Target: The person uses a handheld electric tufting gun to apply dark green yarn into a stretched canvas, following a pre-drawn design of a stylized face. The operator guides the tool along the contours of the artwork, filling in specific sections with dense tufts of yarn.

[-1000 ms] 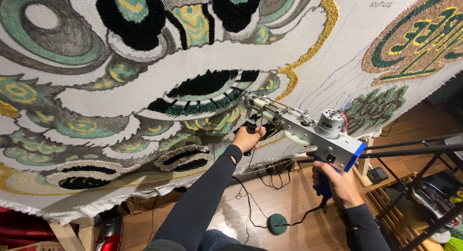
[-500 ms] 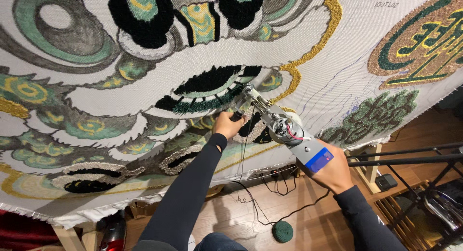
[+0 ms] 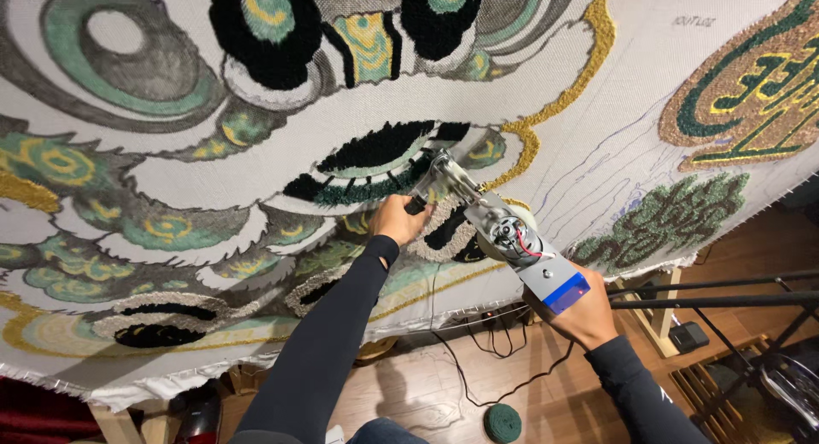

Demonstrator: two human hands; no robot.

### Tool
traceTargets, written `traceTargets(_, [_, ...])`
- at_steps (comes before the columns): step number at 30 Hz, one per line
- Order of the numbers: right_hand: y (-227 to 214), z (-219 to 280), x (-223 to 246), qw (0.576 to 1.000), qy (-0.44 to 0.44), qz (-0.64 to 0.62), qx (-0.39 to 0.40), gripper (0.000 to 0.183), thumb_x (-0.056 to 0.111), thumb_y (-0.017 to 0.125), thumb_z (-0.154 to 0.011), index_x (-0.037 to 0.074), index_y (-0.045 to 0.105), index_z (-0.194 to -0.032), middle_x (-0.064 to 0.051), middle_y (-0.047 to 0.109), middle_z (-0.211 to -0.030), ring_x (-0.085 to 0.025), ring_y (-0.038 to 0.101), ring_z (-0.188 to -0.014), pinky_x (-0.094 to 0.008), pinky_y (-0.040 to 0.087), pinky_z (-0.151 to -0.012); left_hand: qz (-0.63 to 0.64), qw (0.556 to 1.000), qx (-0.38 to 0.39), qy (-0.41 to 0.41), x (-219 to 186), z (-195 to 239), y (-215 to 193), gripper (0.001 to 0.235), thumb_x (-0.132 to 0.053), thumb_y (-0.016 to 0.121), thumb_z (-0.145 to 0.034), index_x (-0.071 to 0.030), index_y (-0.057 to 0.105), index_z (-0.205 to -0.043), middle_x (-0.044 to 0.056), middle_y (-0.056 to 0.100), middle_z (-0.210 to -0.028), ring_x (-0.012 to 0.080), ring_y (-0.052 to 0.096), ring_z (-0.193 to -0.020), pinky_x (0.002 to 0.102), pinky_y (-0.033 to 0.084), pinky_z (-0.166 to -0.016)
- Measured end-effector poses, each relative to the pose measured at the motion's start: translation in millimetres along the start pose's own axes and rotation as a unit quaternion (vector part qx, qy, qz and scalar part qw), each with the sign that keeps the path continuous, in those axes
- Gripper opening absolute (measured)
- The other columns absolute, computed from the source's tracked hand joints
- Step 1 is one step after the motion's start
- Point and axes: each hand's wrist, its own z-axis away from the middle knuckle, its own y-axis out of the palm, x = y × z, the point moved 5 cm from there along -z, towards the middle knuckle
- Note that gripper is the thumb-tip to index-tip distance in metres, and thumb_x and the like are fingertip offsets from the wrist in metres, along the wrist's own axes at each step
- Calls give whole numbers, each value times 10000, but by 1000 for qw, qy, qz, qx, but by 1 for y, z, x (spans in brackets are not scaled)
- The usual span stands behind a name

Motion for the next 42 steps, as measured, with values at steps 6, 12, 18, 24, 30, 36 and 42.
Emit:
traceTargets(6, [-3,-3,7,999,32,-14,16,367,260,800,-707,34,724,-986,-119,728,-708,-258,734,-610,-330,555,-592,-3,999,-35,22,-3,3,-9,428,-510,757,-808,-135,794,-1012,77,781,-884,273,752,-844,423,574,-761])
traceTargets(12, [-1,0,8,998,49,-21,20,301,252,791,-718,43,721,-924,-104,730,-678,-243,735,-576,-330,552,-576,-21,998,-50,20,-3,3,-11,524,-549,785,-795,-116,753,-1088,90,771,-943,283,742,-871,418,565,-797])
traceTargets(18, [1,2,11,998,54,-1,13,326,243,803,-697,39,722,-938,-112,720,-675,-253,714,-569,-330,547,-571,-28,999,-16,-5,1,-2,-5,478,-533,737,-824,-133,776,-1082,69,785,-930,255,757,-828,408,585,-780])
traceTargets(24, [0,1,11,998,61,-27,20,379,231,786,-701,43,720,-1024,-103,727,-681,-216,712,-551,-322,554,-576,-3,999,-28,29,9,-8,3,456,-505,754,-818,-90,782,-1003,97,785,-871,252,751,-772,415,579,-717])
traceTargets(30, [-6,10,-9,998,39,-47,28,325,213,799,-750,39,737,-1018,-71,784,-778,-141,756,-636,-300,578,-609,97,994,26,32,18,-11,37,412,-403,741,-858,-54,791,-1072,95,798,-878,208,758,-730,391,593,-713])
traceTargets(36, [-34,25,-68,992,22,-125,1,538,126,791,-730,-13,628,-1223,-78,740,-1024,-134,690,-844,-290,566,-742,251,952,117,132,-11,17,98,758,-340,654,-981,-171,330,-1645,184,725,-1037,222,709,-759,331,595,-693])
traceTargets(42, [-38,93,-177,924,269,-273,2,337,38,747,-828,-38,670,-1147,-99,725,-940,-189,665,-758,-358,544,-641,461,869,131,124,-42,59,129,427,-292,622,-1033,23,669,-1318,119,732,-1155,88,738,-927,343,615,-574])
